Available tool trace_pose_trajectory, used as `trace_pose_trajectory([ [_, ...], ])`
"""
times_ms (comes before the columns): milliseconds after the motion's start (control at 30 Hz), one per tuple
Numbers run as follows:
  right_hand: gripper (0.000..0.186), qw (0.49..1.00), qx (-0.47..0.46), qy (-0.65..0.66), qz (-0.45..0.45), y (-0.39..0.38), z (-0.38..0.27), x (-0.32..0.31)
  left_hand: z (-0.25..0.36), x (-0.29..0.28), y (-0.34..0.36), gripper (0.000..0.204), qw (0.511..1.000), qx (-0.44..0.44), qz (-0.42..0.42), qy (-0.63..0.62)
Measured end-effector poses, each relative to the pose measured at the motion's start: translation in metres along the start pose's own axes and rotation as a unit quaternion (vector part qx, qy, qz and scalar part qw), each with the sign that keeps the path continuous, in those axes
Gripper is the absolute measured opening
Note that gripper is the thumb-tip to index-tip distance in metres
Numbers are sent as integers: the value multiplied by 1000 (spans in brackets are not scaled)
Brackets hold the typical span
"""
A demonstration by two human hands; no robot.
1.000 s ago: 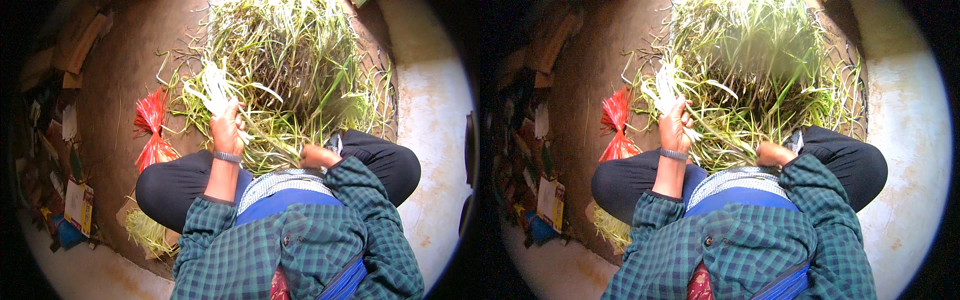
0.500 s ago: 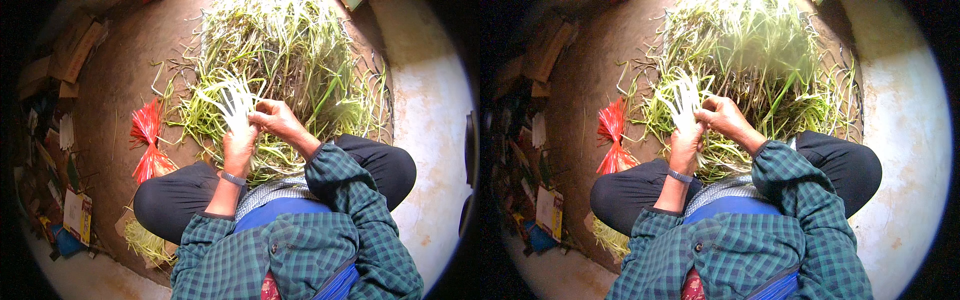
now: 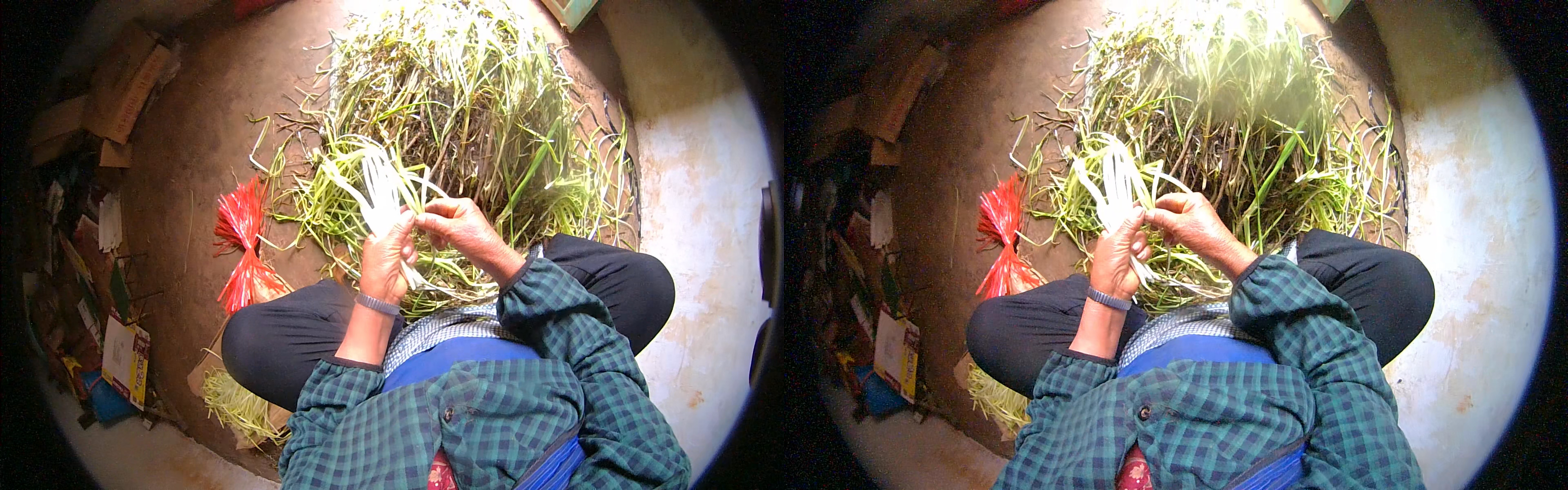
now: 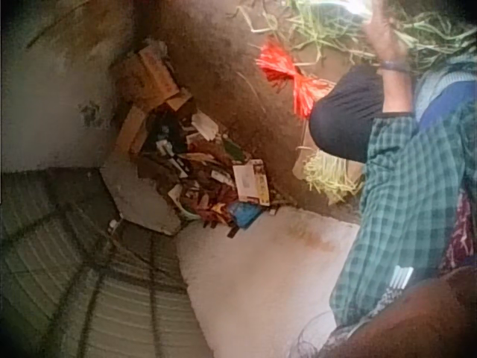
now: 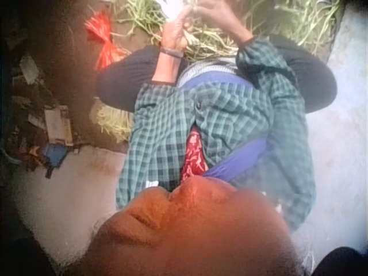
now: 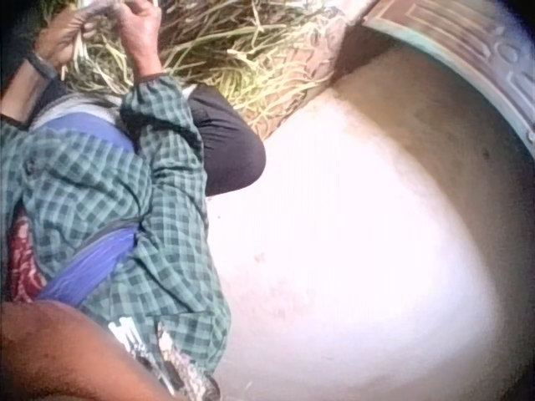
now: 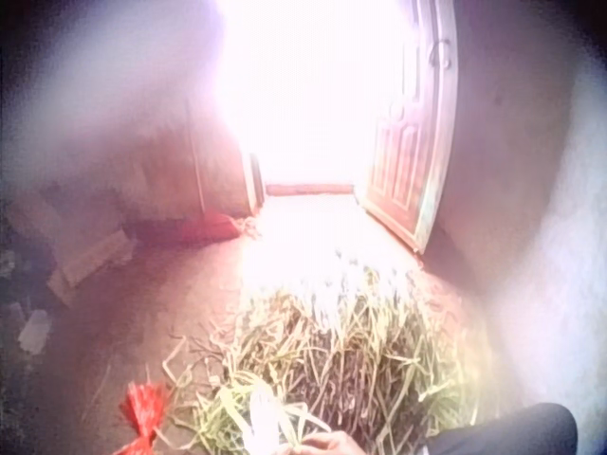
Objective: The person sits cross-legged on the floor and repeatedly strips outer layers from long pale plant stems by hand. They separate the usable inner strands and place them into a growing pile on a brown paper sheet to their left, while discarding the removed outer layers onto the floor.
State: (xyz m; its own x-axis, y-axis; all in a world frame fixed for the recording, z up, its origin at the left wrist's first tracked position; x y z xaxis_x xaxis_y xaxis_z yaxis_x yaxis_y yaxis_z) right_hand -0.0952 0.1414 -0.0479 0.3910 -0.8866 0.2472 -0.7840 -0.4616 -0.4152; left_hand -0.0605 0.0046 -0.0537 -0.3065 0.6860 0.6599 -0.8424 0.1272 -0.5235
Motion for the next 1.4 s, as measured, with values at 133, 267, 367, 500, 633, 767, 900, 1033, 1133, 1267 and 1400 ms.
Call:
trace_pose_trajectory([
  [133, 18, 1000, -4, 2, -7, -2, 6, 6, -2, -1, 1, 23, 999, -22, 6, -27],
  [267, 18, 995, -46, 64, 57, -3, 11, 13, -1, -6, 4, 15, 999, -5, 22, -42],
  [367, 18, 987, -73, 88, 110, -5, 6, 16, -3, -12, 5, 13, 999, 8, 35, -17],
  [500, 19, 977, -119, 85, 158, -14, -28, -1, -3, -30, 8, 9, 993, 32, 108, 36],
  [633, 22, 956, -158, 160, 190, -33, -75, -44, 4, -52, 13, 10, 979, 77, 173, 71],
  [767, 19, 931, -217, 212, 201, -62, -104, -80, 9, -66, 17, 10, 973, 100, 188, 92],
  [900, 18, 907, -263, 250, 212, -85, -123, -101, 16, -65, 13, 13, 971, 114, 191, 83],
  [1033, 18, 918, -255, 218, 212, -88, -125, -97, 22, -39, 3, 14, 985, 108, 128, 33],
  [1133, 19, 944, -200, 186, 183, -73, -115, -77, 22, -6, -6, 14, 991, 119, 34, 46],
  [1267, 20, 959, -148, 205, 125, -40, -102, -42, 11, 33, -9, 22, 984, 119, -58, 117],
  [1400, 20, 967, -133, 208, 63, -4, -101, -17, 9, 39, -13, 23, 974, 63, -48, 212],
])
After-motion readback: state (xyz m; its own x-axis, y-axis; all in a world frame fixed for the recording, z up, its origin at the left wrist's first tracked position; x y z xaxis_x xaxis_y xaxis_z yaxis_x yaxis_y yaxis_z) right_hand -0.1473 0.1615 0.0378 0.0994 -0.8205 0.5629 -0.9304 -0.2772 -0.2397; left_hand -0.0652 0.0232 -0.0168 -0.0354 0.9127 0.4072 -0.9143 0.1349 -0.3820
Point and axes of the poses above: each hand's wrist, its own y-axis towards the middle knuckle, its own x-axis out of the palm, z = x × y, the point moved 4 cm from there along y, towards the middle knuckle, and after that the axes turned 7 degrees about -z, right-handed, at the moved point
